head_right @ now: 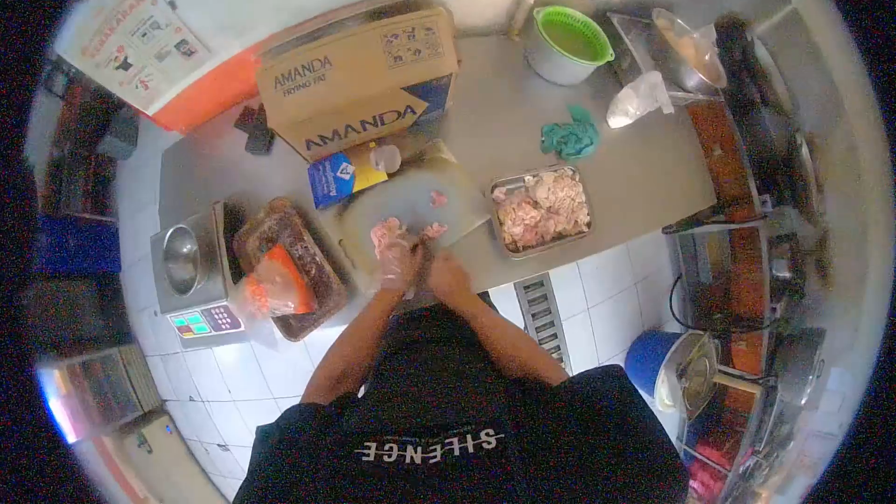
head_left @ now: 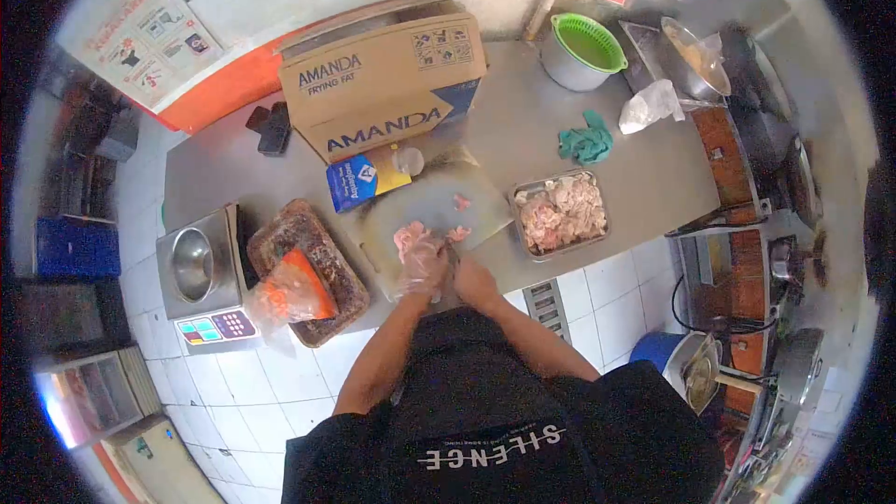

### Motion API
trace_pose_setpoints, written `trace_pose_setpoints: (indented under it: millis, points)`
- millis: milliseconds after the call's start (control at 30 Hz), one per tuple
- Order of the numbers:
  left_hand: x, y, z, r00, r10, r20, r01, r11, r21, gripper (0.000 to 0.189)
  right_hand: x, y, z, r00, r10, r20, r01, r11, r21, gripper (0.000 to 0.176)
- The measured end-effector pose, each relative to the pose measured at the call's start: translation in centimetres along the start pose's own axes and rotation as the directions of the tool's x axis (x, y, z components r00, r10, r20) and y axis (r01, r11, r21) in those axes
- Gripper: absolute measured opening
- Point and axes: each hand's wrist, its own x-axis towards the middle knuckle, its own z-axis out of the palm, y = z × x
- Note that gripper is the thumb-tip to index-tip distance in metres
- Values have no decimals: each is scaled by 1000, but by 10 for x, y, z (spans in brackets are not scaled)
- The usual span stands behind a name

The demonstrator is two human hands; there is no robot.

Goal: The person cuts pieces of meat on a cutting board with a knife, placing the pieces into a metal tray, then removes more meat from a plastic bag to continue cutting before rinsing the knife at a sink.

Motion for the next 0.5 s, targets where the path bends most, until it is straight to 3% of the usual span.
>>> trace_pose_setpoints:
  millis: [67,100,167,200,300,367,400,467,500]
  points:
    - [0,3,-8,982,-53,-180,48,998,-31,25,15,-2,1,990,142,13,-143,987,77,36]
    - [8,5,-13,959,-77,-274,64,996,-54,25,16,-7,-9,986,155,-56,-147,982,117,36]
    - [23,-7,-4,977,-82,-196,101,991,84,24,-12,-20,-29,969,193,-154,-163,968,189,37]
    - [22,-12,1,984,-102,-144,124,981,152,24,-19,-18,-26,975,185,-119,-162,970,180,37]
    - [39,5,-24,961,-160,228,50,903,426,27,-15,-11,-23,985,137,-100,-119,978,170,38]
    - [39,-5,-19,966,-118,232,1,893,451,30,-9,-4,-23,979,107,-171,-76,981,181,38]
    - [41,-7,-16,968,-94,235,-25,887,461,31,-6,-6,-29,974,164,-159,-132,972,194,38]
    - [36,39,-75,921,12,390,-188,890,416,34,2,-12,-40,953,276,-129,-243,944,224,37]
    - [36,46,-82,932,22,361,-143,939,313,35,2,-12,-40,953,261,-156,-222,948,226,37]
